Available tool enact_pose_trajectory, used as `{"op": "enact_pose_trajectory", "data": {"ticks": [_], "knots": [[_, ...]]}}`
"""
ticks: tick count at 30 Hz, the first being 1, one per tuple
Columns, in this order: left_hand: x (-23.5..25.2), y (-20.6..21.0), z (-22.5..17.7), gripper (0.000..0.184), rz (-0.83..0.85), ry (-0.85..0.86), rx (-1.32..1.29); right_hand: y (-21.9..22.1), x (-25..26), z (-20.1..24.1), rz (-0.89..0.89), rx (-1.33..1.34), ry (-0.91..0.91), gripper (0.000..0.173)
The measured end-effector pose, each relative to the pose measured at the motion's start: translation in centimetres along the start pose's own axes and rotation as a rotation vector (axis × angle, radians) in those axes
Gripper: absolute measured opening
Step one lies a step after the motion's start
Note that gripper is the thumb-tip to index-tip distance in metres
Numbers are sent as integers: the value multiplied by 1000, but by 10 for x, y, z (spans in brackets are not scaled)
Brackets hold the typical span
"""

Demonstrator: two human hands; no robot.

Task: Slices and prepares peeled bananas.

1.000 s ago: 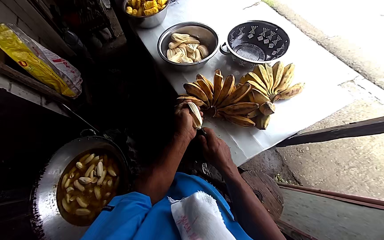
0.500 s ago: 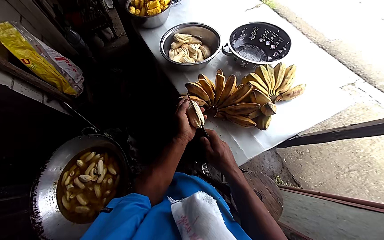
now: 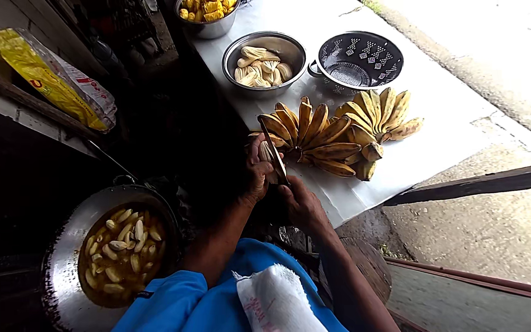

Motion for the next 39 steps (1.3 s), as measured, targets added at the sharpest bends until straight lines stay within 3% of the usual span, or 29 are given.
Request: {"op": "enact_pose_trajectory", "data": {"ticks": [4, 7, 10, 18, 26, 31, 39], "knots": [[12, -5, -2, 43, -203, -167, -55, -1, -15, -2, -27, 7, -55, 38], [31, -5, -1, 41, -393, -210, -73, 3, -24, -10, -28, -6, -61, 41], [41, -7, 1, 38, -465, -223, -56, 8, -32, -18, -27, -12, -66, 41], [45, 1, -3, 30, -438, -192, -68, 14, -33, -25, -51, -71, -29, 43], [26, 27, 5, 26, -436, -233, -60, 11, 10, -3, -101, -210, 53, 37], [28, 19, -2, 26, -465, -234, -83, 17, -5, -17, -90, -283, 63, 43], [31, 21, 3, 29, -430, -285, -129, 13, 21, -9, -63, -233, 45, 37]]}}
Point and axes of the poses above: each hand's wrist, its own x-axis towards the middle knuckle, its own y-axis out of the palm, z = x × y, the point moved 2 cm from there along x, towards the middle knuckle, and after that the axes turned 12 degrees about y, right-handed, at the moved point
